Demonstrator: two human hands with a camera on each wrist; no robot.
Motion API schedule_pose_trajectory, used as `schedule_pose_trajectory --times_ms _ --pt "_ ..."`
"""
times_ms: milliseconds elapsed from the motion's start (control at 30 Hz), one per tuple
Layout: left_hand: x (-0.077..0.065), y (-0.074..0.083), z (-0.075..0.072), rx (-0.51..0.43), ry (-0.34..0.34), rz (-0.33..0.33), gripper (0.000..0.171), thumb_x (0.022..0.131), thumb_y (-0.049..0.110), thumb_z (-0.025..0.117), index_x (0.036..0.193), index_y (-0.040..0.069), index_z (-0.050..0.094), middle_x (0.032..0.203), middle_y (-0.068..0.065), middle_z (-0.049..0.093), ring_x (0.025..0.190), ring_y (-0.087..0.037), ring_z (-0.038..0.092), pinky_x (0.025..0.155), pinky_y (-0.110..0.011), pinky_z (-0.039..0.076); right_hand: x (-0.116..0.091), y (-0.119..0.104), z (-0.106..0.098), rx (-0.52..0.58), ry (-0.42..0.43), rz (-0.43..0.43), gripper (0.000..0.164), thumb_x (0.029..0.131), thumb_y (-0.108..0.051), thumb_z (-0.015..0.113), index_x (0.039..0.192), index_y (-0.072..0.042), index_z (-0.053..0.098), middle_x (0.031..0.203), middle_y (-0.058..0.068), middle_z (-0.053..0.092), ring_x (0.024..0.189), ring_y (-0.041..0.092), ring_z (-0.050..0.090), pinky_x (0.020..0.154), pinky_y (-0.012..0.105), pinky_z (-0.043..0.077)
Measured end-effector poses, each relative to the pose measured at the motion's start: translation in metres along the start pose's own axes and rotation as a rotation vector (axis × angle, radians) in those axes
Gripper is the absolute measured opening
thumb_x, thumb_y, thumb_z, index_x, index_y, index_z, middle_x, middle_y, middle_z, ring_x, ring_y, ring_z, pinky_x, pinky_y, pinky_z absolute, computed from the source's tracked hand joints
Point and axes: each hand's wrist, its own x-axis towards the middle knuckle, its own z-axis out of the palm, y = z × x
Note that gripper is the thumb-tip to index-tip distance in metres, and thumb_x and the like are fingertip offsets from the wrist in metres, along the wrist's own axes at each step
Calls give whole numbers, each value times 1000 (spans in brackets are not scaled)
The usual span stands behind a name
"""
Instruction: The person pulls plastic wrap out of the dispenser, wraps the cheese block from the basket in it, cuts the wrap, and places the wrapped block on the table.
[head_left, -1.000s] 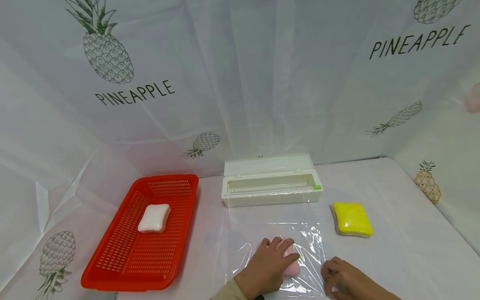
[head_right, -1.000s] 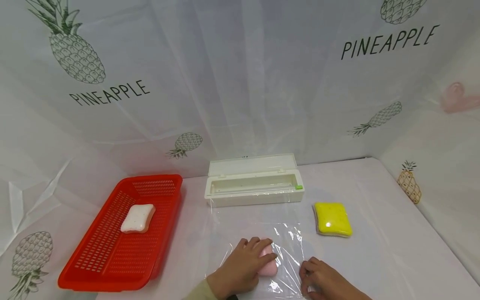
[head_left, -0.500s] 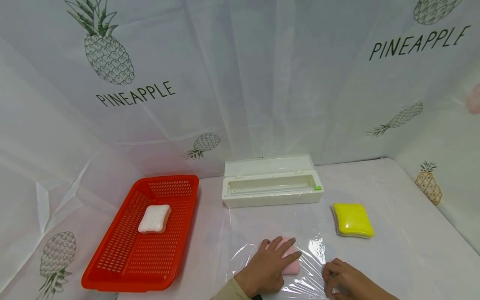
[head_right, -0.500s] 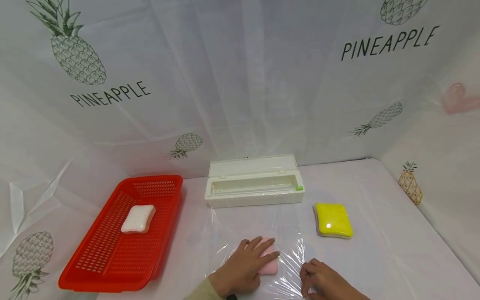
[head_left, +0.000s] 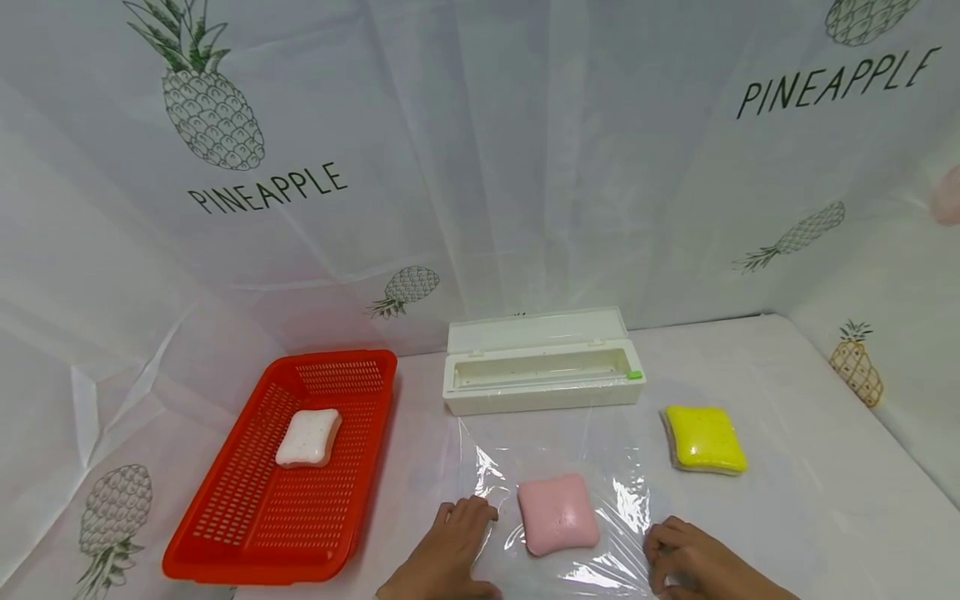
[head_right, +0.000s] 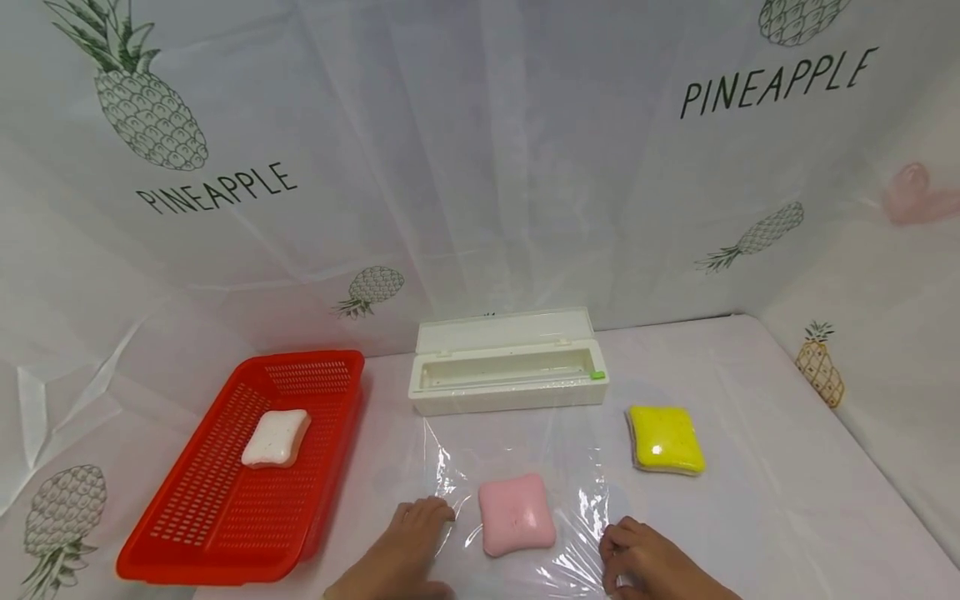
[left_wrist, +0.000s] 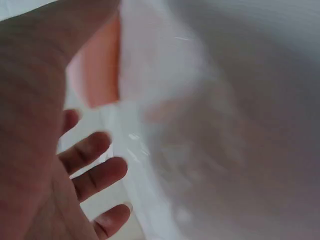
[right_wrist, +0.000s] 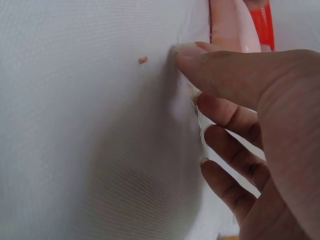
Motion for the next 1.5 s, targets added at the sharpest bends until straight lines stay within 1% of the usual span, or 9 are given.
schedule_pose_trajectory --times_ms 200,267,567,800,900,1033,1200,1400,1500 --pt "-14 -10 0 -75 -253 -44 45 83 50 87 113 27 64 104 12 54 96 -8 48 84 -29 42 -3 3 -1 8 28 -51 26 83 -12 88 86 -35 76 105 -17 63 96 2 51 78 24 53" --pt "-17 -12 3 -61 -243 -11 30 89 45 84 108 29 67 101 14 56 94 -7 49 83 -27 42 -4 4 -1 24 36 -59 27 83 -11 88 88 -35 76 106 -16 64 96 3 52 78 23 53" --pt "-25 -14 2 169 -12 207 32 92 62 71 93 30 71 87 16 60 80 -3 47 76 -19 39 -4 1 -14 150 10 41 20 93 -18 82 92 -36 75 108 -16 65 98 2 56 83 19 55" --pt "-21 -17 -8 -258 63 -81 12 93 20 81 97 23 70 88 16 62 82 -3 50 77 -22 47 4 -1 -26 245 164 26 22 92 -4 78 104 -22 71 103 -6 71 93 6 61 80 22 53" --pt "-18 -19 -7 -337 149 -159 17 93 10 78 97 23 68 89 16 63 82 -3 50 76 -24 46 12 0 -26 246 259 122 18 94 -1 76 101 -16 70 94 -6 71 85 4 61 74 22 52" --pt "-14 -21 2 -347 249 -182 18 94 7 77 97 22 67 89 16 64 82 -2 52 75 -23 43 22 3 -20 242 343 239 12 95 1 75 96 -10 70 84 -9 67 76 2 56 66 22 50" --pt "-11 -21 7 -350 247 -216 18 93 6 76 96 22 69 88 17 63 83 -3 51 76 -24 41 29 1 -9 197 377 338 12 94 3 73 96 -8 69 80 -12 62 71 -2 51 61 22 48" --pt "-6 -11 2 -269 261 -217 22 88 5 79 104 18 70 104 10 64 97 -12 57 84 -33 46 35 -27 -11 12 389 604 22 96 1 72 112 -13 72 106 -7 70 86 2 57 77 29 56" --pt "1 1 0 -172 289 -154 30 85 18 84 111 20 69 113 7 62 104 -15 57 89 -35 47 41 -42 -7 -144 406 503 34 90 -7 82 119 -20 71 119 -9 67 99 7 60 87 35 59"
